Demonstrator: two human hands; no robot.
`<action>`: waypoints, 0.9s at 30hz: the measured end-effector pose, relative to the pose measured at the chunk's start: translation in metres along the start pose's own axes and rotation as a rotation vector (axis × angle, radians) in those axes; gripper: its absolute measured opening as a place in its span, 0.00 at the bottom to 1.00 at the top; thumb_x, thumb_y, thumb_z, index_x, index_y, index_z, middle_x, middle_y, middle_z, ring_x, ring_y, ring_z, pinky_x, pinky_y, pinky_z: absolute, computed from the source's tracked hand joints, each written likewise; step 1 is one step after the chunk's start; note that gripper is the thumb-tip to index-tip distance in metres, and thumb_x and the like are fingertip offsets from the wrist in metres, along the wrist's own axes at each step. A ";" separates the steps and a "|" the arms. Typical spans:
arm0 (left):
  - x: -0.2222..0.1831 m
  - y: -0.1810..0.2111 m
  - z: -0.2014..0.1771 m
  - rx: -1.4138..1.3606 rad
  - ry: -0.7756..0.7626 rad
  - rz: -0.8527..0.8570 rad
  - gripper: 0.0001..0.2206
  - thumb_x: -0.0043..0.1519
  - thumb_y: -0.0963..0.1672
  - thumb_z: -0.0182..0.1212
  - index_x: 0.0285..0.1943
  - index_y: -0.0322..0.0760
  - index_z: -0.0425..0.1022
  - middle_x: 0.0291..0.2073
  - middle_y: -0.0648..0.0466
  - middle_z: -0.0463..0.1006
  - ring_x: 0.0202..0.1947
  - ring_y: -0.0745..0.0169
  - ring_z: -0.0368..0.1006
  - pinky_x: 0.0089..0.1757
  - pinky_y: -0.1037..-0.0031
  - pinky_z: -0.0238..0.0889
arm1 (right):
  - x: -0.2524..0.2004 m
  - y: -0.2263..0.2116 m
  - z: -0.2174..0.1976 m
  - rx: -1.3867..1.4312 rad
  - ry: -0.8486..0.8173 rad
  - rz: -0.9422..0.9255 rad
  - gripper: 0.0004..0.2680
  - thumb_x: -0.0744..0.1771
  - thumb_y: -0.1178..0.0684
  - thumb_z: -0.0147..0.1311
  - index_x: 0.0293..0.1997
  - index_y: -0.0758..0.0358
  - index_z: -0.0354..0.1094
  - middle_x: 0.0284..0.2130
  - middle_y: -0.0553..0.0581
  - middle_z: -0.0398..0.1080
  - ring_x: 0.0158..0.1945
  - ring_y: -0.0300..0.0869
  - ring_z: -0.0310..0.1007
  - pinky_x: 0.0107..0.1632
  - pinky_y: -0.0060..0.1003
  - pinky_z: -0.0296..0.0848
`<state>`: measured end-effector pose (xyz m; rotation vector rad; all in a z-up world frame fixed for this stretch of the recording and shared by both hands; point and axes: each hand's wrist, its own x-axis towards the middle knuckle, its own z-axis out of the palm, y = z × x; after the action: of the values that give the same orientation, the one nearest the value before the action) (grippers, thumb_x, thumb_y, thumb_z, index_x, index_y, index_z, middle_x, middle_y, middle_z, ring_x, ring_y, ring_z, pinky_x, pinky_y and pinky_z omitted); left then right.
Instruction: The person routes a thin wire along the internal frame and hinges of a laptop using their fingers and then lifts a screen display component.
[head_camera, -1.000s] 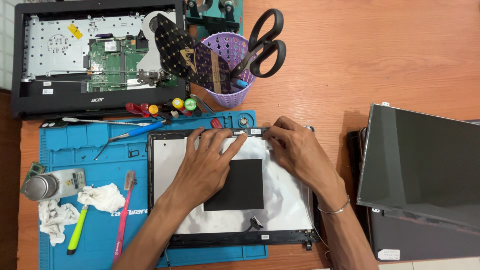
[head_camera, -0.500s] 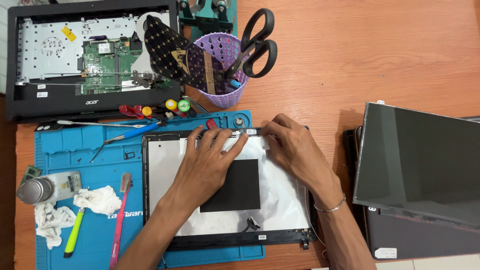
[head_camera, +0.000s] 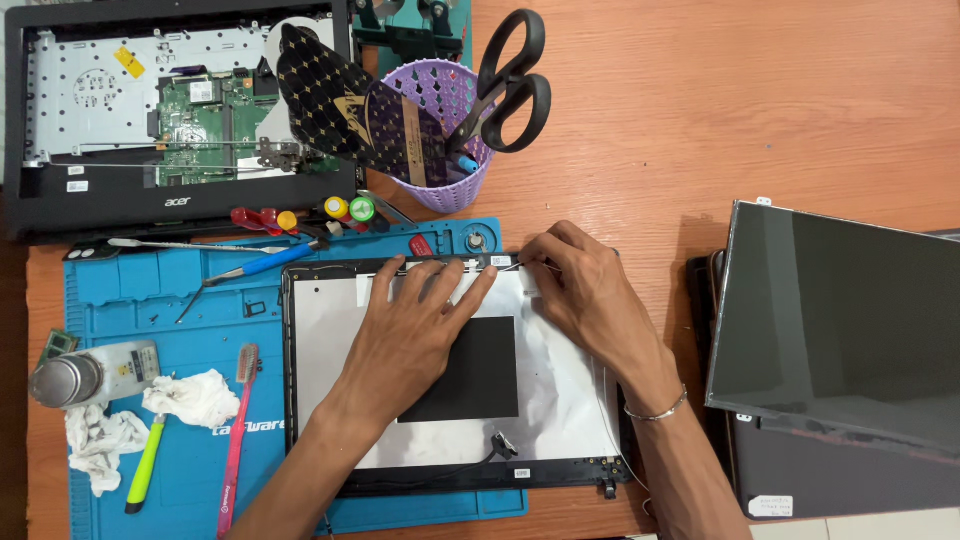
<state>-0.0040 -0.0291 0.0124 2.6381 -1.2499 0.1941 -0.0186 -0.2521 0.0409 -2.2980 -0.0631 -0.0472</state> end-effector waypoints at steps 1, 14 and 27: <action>0.000 0.000 0.000 -0.006 0.008 0.001 0.30 0.55 0.37 0.56 0.71 0.41 0.66 0.57 0.48 0.72 0.58 0.50 0.66 0.61 0.47 0.52 | 0.000 0.001 0.001 -0.011 0.009 -0.015 0.04 0.65 0.63 0.57 0.40 0.70 0.73 0.35 0.62 0.73 0.30 0.51 0.77 0.34 0.44 0.73; 0.011 0.004 -0.004 -0.017 -0.017 -0.028 0.29 0.54 0.36 0.57 0.68 0.48 0.70 0.55 0.46 0.73 0.54 0.47 0.67 0.57 0.50 0.55 | -0.001 0.001 0.000 -0.031 -0.006 0.011 0.04 0.64 0.63 0.57 0.41 0.71 0.73 0.36 0.63 0.73 0.30 0.51 0.77 0.34 0.43 0.73; 0.011 0.007 -0.004 -0.066 0.025 -0.049 0.30 0.54 0.36 0.57 0.69 0.47 0.70 0.55 0.47 0.73 0.54 0.47 0.67 0.57 0.48 0.54 | -0.003 0.006 -0.011 -0.018 -0.034 0.032 0.04 0.63 0.65 0.56 0.38 0.71 0.73 0.34 0.62 0.73 0.30 0.51 0.78 0.34 0.42 0.76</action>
<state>-0.0023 -0.0409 0.0198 2.5984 -1.1621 0.1744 -0.0215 -0.2647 0.0437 -2.3180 -0.0432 0.0080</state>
